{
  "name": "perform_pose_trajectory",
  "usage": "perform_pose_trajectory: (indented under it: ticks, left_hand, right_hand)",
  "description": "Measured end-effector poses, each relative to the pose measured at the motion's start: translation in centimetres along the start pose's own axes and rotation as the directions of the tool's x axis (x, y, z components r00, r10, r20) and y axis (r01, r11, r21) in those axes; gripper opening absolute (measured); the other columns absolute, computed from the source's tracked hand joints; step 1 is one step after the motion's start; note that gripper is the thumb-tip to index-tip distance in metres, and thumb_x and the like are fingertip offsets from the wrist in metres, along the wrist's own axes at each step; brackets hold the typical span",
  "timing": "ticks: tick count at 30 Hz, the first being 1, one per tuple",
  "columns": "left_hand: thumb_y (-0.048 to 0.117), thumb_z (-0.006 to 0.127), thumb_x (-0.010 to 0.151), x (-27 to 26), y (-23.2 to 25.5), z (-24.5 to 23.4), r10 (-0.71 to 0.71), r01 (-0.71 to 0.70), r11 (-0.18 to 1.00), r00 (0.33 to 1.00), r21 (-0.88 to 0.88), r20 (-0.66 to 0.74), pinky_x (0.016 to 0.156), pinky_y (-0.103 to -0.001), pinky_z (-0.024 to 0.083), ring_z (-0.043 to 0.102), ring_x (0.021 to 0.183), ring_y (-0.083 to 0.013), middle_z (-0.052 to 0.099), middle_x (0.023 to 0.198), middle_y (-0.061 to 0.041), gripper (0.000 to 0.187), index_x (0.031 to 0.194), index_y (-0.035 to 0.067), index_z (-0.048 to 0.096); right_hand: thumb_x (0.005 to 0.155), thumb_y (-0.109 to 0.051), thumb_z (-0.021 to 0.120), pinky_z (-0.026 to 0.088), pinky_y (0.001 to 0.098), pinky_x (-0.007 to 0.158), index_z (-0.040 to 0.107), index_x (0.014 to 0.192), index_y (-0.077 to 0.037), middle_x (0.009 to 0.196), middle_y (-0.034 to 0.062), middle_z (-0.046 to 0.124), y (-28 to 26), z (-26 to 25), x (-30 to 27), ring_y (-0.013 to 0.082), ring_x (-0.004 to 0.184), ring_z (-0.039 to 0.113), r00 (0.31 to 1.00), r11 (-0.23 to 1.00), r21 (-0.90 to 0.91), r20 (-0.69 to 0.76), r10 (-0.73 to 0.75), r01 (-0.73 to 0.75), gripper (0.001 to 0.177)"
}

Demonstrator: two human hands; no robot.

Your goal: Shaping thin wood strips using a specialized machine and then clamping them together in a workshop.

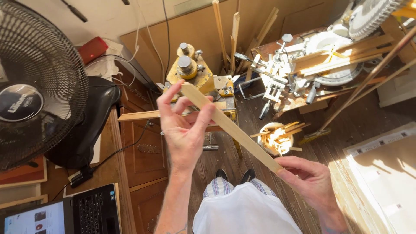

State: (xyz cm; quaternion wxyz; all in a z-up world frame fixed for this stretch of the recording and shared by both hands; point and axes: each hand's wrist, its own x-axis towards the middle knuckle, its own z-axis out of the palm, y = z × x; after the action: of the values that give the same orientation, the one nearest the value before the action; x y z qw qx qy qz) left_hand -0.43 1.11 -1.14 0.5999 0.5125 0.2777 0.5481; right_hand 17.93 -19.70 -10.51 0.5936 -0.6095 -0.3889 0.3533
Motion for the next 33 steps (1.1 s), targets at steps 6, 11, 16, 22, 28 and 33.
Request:
perform_pose_trajectory:
  ticks: [6,11,16,22,28,33]
  left_hand:
    - [0.0,0.072,0.096,1.4,-1.0,-3.4,0.075,-0.074,0.997,0.994,0.02,-0.075,0.075,-0.05,0.073,0.073,0.101,-0.0263,0.061,0.113,-0.019,0.055,0.138,0.014,0.041]
    - [0.011,0.073,0.098,2.4,-2.6,-6.8,-0.042,0.05,0.998,0.978,0.036,-0.206,0.076,-0.042,0.07,0.072,0.103,-0.0214,0.068,0.116,-0.018,0.058,0.143,0.021,0.039]
    - [0.019,0.076,0.095,2.9,-4.6,-9.2,-0.097,0.09,0.995,0.968,-0.04,-0.232,0.083,-0.047,0.07,0.07,0.108,-0.02,0.064,0.121,-0.017,0.065,0.147,0.025,0.037]
    - [0.025,0.076,0.098,2.9,-4.9,-10.4,-0.054,0.04,0.997,0.97,-0.065,-0.238,0.088,-0.042,0.068,0.07,0.111,-0.0138,0.067,0.118,-0.008,0.064,0.149,0.028,0.037]
    - [0.026,0.075,0.1,3.1,-4.2,-10.3,-0.02,0.006,0.998,0.97,-0.06,-0.244,0.088,-0.041,0.067,0.068,0.112,-0.0136,0.064,0.116,-0.004,0.06,0.148,0.029,0.04]
    - [0.024,0.075,0.1,3.4,-4.2,-10.3,-0.032,0.019,0.998,0.967,-0.053,-0.255,0.089,-0.042,0.067,0.069,0.112,-0.0132,0.062,0.121,-0.004,0.06,0.148,0.029,0.039]
  right_hand:
    - [0.076,-0.01,0.085,0.067,0.0228,0.08,0.08,0.117,-0.011,0.111,0.0025,0.084,-3.4,-0.2,0.6,0.0099,0.09,0.077,0.97,0.963,-0.228,0.157,0.185,-0.146,0.042]
    - [0.076,-0.016,0.087,0.061,0.0223,0.074,0.078,0.119,-0.015,0.104,-0.001,0.085,-4.4,-0.7,0.1,0.008,0.081,0.075,0.98,0.931,-0.361,0.163,0.115,-0.049,0.044]
    - [0.084,-0.021,0.078,0.061,0.0223,0.078,0.077,0.118,-0.017,0.11,-0.0045,0.085,-6.9,0.5,0.4,0.006,0.085,0.079,0.983,0.88,-0.474,0.155,0.095,-0.01,0.035]
    - [0.091,-0.018,0.07,0.064,0.0227,0.073,0.076,0.113,-0.012,0.104,-0.0005,0.084,-7.6,1.3,0.9,0.0097,0.084,0.081,0.982,0.883,-0.449,0.176,-0.064,0.138,0.023]
    - [0.089,-0.018,0.073,0.062,0.0248,0.082,0.076,0.114,-0.013,0.108,-0.001,0.083,-7.7,1.1,1.2,0.0114,0.091,0.081,0.977,0.862,-0.478,0.196,-0.081,0.167,0.026]
    - [0.094,-0.016,0.065,0.058,0.0278,0.085,0.071,0.124,-0.011,0.117,0.0019,0.079,-7.7,0.5,1.6,0.0145,0.098,0.078,0.954,0.873,-0.451,0.296,-0.051,0.186,0.03]
